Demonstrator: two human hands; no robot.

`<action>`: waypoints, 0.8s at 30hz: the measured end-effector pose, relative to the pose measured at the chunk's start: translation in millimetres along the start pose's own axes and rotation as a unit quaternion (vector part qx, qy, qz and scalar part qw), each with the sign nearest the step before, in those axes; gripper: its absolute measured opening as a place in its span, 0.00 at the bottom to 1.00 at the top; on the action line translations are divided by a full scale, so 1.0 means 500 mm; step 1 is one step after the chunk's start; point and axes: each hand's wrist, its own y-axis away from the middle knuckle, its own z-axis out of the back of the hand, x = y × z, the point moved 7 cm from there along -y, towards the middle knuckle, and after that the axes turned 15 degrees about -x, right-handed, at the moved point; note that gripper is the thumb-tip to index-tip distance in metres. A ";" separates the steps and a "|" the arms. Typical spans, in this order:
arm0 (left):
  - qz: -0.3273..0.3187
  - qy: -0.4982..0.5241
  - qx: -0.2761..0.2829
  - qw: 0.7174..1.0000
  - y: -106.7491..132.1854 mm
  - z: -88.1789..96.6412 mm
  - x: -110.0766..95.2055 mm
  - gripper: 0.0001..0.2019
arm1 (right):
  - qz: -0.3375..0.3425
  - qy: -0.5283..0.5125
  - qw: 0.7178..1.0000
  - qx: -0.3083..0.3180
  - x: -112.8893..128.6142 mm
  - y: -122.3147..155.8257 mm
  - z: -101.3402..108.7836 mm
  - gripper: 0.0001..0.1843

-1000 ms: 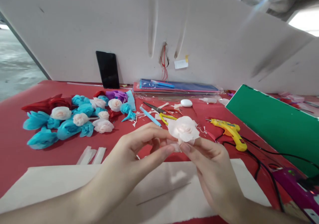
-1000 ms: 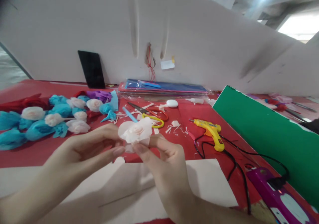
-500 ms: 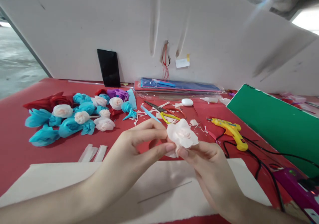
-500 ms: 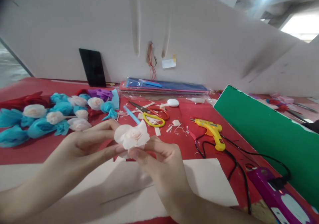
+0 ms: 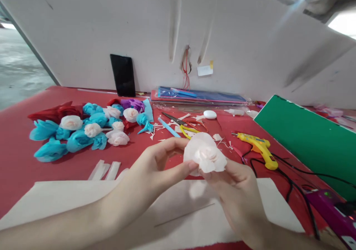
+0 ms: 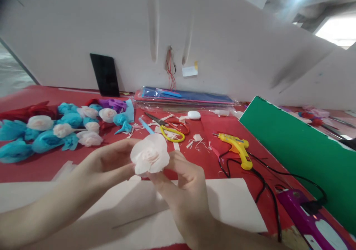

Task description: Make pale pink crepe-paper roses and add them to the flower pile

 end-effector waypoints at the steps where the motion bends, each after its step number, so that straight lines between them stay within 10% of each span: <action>1: -0.008 0.012 -0.004 1.000 0.002 0.001 -0.005 0.02 | 0.016 0.018 1.000 -0.005 0.002 0.000 0.001 0.08; 8: -0.018 0.032 0.015 0.999 0.016 0.000 -0.020 0.12 | 0.144 0.083 0.986 0.007 0.033 0.008 -0.002 0.10; 24: 0.043 0.074 0.084 0.993 0.014 -0.002 0.004 0.09 | 0.105 0.054 0.993 0.027 0.027 -0.003 0.000 0.06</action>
